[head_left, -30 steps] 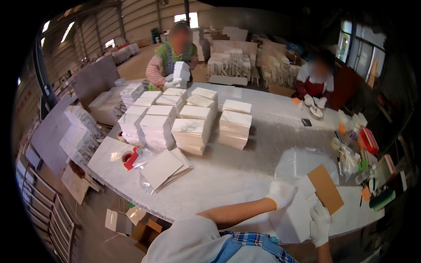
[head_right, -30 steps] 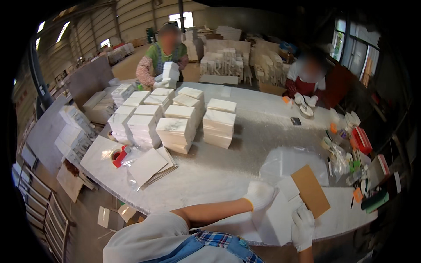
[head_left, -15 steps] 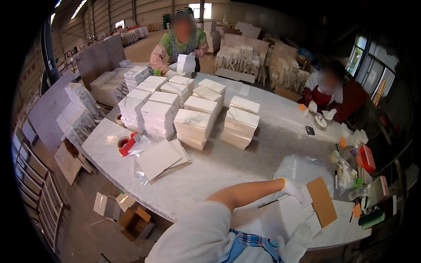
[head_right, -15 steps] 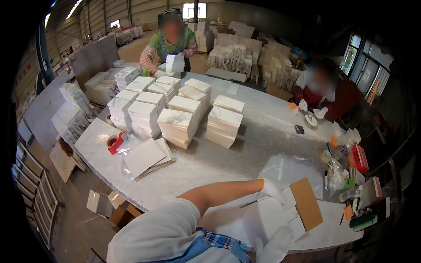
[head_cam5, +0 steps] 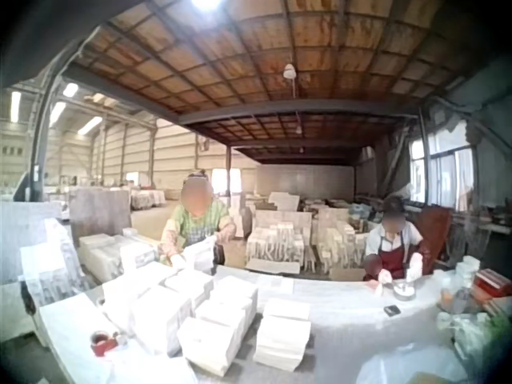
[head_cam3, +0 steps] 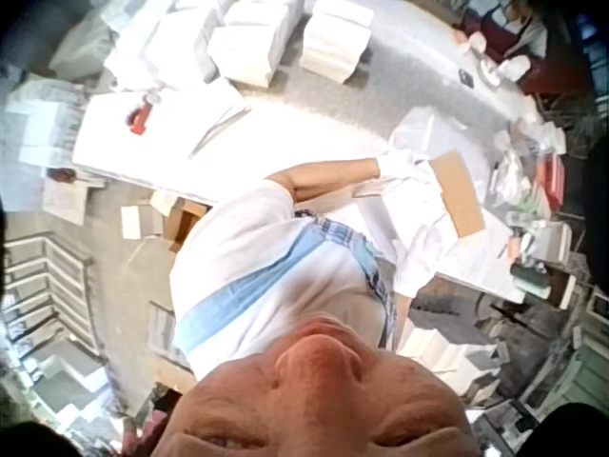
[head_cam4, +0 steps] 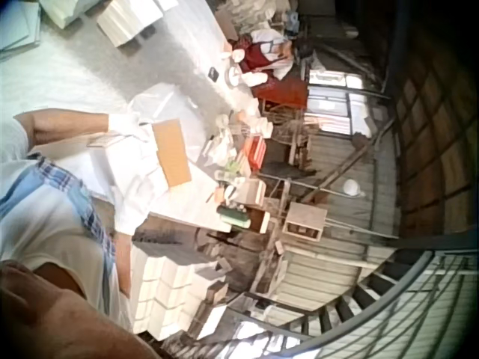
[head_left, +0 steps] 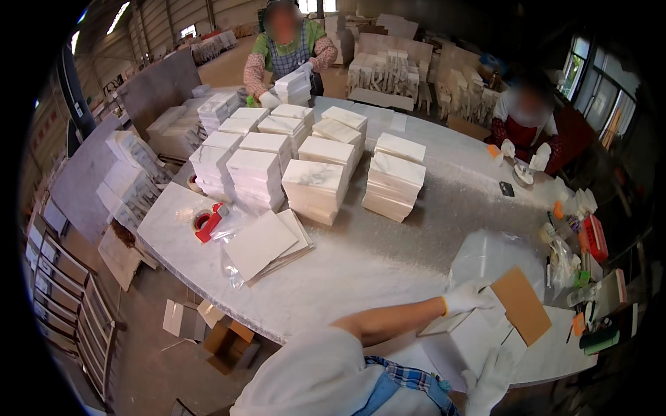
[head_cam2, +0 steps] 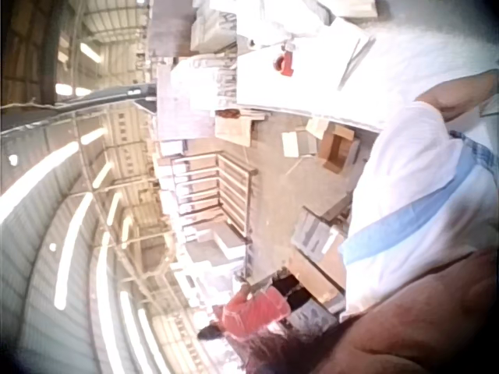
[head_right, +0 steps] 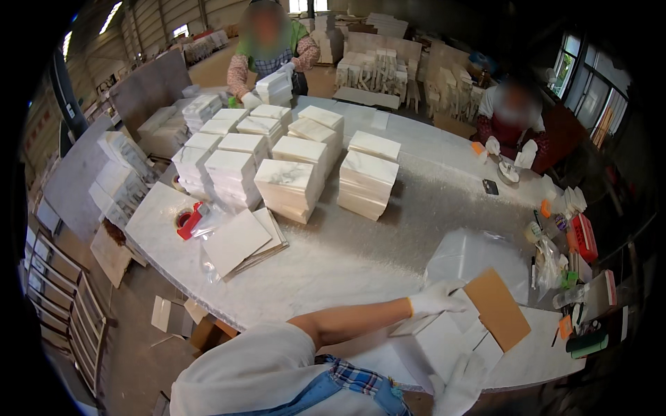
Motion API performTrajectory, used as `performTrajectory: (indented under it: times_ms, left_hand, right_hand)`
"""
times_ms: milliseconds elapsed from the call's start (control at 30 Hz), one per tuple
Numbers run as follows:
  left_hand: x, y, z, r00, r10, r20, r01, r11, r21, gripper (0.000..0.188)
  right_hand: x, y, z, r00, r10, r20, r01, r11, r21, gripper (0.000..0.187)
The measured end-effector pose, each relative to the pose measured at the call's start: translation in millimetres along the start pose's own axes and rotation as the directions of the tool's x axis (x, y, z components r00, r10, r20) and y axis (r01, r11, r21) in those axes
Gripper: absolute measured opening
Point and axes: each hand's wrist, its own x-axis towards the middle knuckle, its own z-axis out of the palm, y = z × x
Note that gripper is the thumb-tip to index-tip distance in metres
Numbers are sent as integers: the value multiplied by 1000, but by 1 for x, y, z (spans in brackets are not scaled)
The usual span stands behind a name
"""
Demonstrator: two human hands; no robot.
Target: The person wraps individual white ceramic tiles in plastic film, seals them with tape, and places them into a cardboard box. The person repeats this process for multiple tiles, stacking the wrapped units and organizing them on the table.
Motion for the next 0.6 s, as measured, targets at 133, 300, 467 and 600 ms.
performTrajectory:
  times_ms: [133,300,467,600]
  left_hand:
    - [-48,-4,12,928,284,-239,-187,914,360,57]
    - [-42,51,-8,971,-220,96,234,954,-187,57]
    - [4,50,-20,959,-189,212,260,883,-391,52]
    - [18,52,-13,967,-120,224,169,962,-214,41]
  right_hand:
    - [0,49,1,951,-299,-81,303,952,38,95]
    - [-1,57,-11,927,-361,-101,371,921,115,94]
    - [4,51,-15,921,-371,-118,387,908,160,90]
    - [-4,50,-17,950,-310,-43,313,935,167,89]
